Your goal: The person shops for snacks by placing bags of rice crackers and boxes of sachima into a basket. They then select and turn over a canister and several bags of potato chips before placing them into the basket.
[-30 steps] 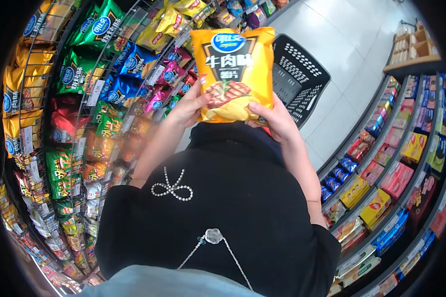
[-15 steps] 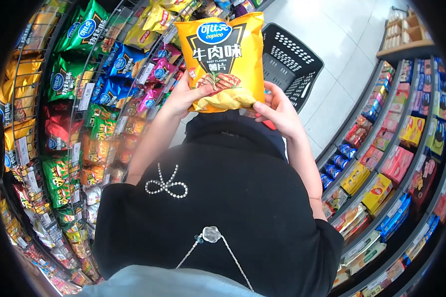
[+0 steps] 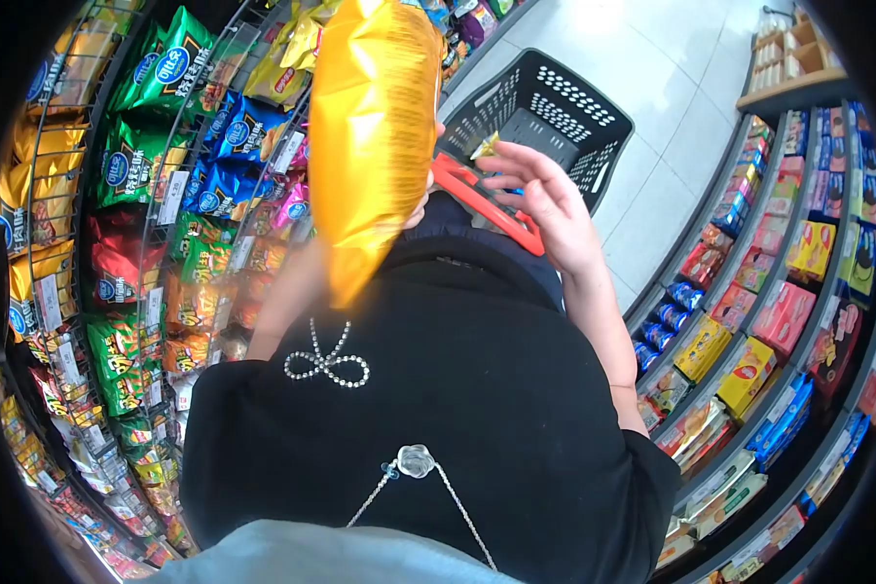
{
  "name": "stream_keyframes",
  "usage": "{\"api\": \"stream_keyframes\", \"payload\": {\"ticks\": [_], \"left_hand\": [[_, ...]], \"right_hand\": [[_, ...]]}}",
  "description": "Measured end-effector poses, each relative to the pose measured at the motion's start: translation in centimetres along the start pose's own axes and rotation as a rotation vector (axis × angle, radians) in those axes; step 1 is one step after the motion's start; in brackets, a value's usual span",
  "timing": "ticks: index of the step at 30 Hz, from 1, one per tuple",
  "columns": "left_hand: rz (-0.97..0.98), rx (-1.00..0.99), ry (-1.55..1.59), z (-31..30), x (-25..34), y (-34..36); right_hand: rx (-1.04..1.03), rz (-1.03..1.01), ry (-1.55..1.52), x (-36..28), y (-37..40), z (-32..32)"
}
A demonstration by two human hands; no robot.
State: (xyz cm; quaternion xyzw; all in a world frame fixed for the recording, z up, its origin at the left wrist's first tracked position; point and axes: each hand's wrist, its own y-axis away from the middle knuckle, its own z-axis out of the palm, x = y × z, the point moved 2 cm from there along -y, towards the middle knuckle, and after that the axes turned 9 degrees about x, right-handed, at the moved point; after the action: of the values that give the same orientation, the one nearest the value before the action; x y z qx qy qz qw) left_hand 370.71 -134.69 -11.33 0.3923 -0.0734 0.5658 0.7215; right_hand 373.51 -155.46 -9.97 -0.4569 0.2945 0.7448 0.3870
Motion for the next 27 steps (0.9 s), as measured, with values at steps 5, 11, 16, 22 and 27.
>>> {"api": "stream_keyframes", "payload": {"ticks": [5, 11, 16, 22, 27], "left_hand": [[0.04, -0.003, 0.066, 0.9, -1.5, -0.1], [-0.153, -0.237, -0.013, -0.7, -1.8, -0.3], [0.215, -0.228, -0.359, -2.4, -1.4, -1.3], [0.34, -0.114, -0.53, -1.1, -1.3, -0.7], [0.415, -0.08, -0.646, -0.5, -1.1, 0.1]], "right_hand": [[-0.156, -0.102, 0.011, -1.6, 0.1, 2.7], [-0.067, -0.047, -0.087, -2.0, 0.4, 2.7], [0.057, 0.01, -0.123, 0.1, 0.6, 1.4], [0.18, 0.19, -0.007, 1.2, 0.5, 0.7], [0.184, 0.176, -0.003, 1.0, 0.4, 0.5]]}}
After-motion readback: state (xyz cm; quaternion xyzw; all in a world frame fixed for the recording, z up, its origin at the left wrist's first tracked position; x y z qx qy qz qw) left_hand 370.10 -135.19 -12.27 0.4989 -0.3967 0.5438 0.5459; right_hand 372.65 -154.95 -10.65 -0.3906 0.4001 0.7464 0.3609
